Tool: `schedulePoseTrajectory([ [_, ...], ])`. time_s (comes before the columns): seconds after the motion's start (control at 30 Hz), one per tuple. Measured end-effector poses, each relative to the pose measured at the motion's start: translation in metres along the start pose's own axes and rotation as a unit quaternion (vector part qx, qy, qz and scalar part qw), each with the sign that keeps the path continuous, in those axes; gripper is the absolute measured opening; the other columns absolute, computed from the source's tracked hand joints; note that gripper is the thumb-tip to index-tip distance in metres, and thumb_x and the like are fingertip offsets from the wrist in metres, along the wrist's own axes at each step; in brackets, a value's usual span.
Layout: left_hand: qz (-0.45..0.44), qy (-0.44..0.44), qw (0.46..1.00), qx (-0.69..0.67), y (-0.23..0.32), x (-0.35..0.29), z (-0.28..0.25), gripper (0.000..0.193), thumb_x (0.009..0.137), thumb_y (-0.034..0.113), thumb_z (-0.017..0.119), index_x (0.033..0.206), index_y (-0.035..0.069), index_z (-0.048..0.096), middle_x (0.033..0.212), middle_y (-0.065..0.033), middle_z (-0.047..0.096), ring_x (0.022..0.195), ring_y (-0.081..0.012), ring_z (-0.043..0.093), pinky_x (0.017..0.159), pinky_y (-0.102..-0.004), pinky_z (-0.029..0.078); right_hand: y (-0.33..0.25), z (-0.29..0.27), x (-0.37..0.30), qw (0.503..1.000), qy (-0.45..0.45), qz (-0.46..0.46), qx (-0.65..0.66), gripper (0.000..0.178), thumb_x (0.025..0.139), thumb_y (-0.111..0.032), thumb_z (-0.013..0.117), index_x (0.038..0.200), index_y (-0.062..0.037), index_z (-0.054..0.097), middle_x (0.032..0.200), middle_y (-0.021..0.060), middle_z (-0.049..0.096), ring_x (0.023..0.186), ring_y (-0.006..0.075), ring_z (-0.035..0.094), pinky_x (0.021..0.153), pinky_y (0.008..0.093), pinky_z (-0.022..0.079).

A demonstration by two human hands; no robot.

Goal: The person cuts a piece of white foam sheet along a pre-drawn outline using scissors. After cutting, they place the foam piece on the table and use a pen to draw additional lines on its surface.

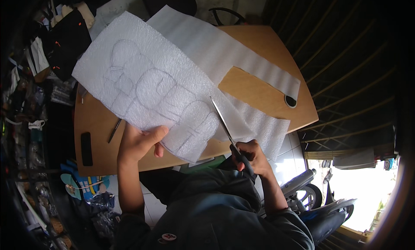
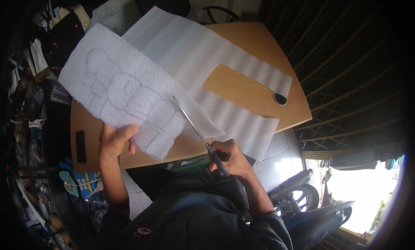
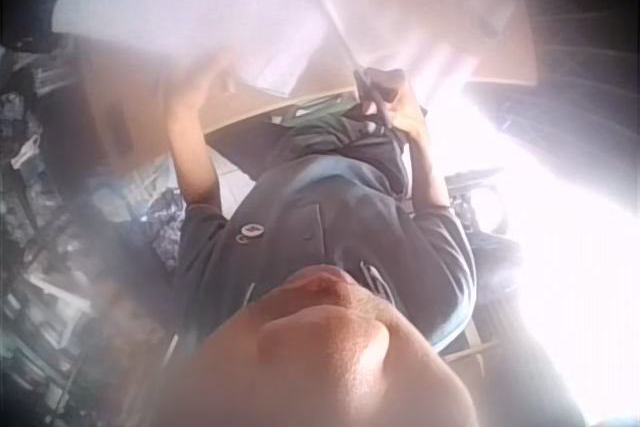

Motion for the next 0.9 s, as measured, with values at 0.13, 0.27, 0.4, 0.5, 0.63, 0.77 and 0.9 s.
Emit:
schedulePoseTrajectory([
  [0.13, -0.035, -0.017, 0.998, 0.042, 0.001, 0.005, -0.01, 0.077, 0.078, 0.006, 0.07, 0.138, -0.01, 0.024, 0.102, -0.0205, 0.057, 0.054, -0.0176, 0.058, 0.033, -0.0254, 0.043, 0.004, -0.001, -0.001, 1.0, -0.009, 0.001, 0.004, 0.067, 0.067, -0.067, 0.076, 0.069, -0.0027, 0.056, 0.056, -0.0003, 0.052, 0.052, 0.0083, 0.048, 0.047, 0.0271, 0.034],
  [0.27, -0.019, -0.053, 0.998, 0.043, 0.011, 0.016, -0.011, 0.072, 0.081, 0.007, 0.072, 0.133, -0.014, 0.027, 0.09, -0.0192, 0.06, 0.045, -0.0153, 0.057, 0.035, -0.0256, 0.046, 0.002, -0.006, 0.003, 0.999, -0.035, -0.02, 0.021, 0.057, 0.07, -0.052, 0.084, 0.073, -0.0018, 0.058, 0.058, 0.0012, 0.052, 0.053, 0.0087, 0.045, 0.048, 0.0295, 0.033],
  [0.4, -0.039, -0.085, 0.994, 0.056, 0.019, 0.026, -0.011, 0.074, 0.08, 0.01, 0.073, 0.133, -0.015, 0.027, 0.092, -0.0195, 0.06, 0.045, -0.0142, 0.056, 0.035, -0.0247, 0.047, 0.005, -0.01, 0.005, 0.998, -0.059, -0.035, 0.003, 0.057, 0.07, -0.053, 0.083, 0.073, -0.0014, 0.058, 0.058, 0.0031, 0.051, 0.052, 0.0118, 0.045, 0.048, 0.0309, 0.033],
  [0.5, -0.039, -0.101, 0.992, 0.067, 0.025, 0.031, -0.009, 0.077, 0.078, 0.013, 0.074, 0.133, -0.014, 0.027, 0.094, -0.0198, 0.06, 0.044, -0.0133, 0.056, 0.035, -0.0239, 0.048, 0.001, -0.009, 0.007, 0.998, -0.047, -0.046, -0.006, 0.071, 0.067, -0.071, 0.074, 0.07, -0.0018, 0.058, 0.057, 0.0014, 0.054, 0.05, 0.0101, 0.05, 0.047, 0.0279, 0.033],
  [0.63, -0.044, -0.11, 0.99, 0.081, 0.028, 0.038, -0.013, 0.08, 0.076, 0.016, 0.075, 0.132, -0.014, 0.027, 0.095, -0.0203, 0.06, 0.044, -0.0128, 0.055, 0.035, -0.0236, 0.047, 0.003, -0.009, 0.005, 0.998, -0.051, -0.034, -0.018, 0.068, 0.07, -0.067, 0.076, 0.07, -0.0013, 0.059, 0.057, 0.0023, 0.055, 0.05, 0.0113, 0.052, 0.047, 0.0286, 0.034],
  [0.77, -0.035, -0.121, 0.989, 0.079, 0.029, 0.043, -0.015, 0.082, 0.075, 0.018, 0.076, 0.132, -0.014, 0.027, 0.097, -0.0209, 0.06, 0.044, -0.0121, 0.055, 0.034, -0.0229, 0.046, 0.003, -0.006, 0.004, 0.999, -0.053, -0.012, 0.003, 0.064, 0.072, -0.064, 0.076, 0.07, -0.0018, 0.059, 0.057, 0.0024, 0.056, 0.05, 0.0121, 0.053, 0.048, 0.0288, 0.035],
  [0.9, -0.055, -0.142, 0.983, 0.1, 0.028, 0.047, -0.015, 0.084, 0.074, 0.019, 0.077, 0.134, -0.014, 0.026, 0.1, -0.0211, 0.06, 0.044, -0.0111, 0.055, 0.033, -0.0221, 0.045, 0.004, -0.007, 0.004, 0.995, -0.08, -0.057, 0.004, 0.033, 0.07, -0.019, 0.084, 0.071, -0.0002, 0.057, 0.057, 0.0065, 0.053, 0.051, 0.0149, 0.049, 0.049, 0.0322, 0.036],
])
Point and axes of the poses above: each hand's wrist, its own x-axis towards the middle knuckle, its own z-axis out of the palm, y = z × x, the point moved 3 cm from there along x, towards the middle knuckle
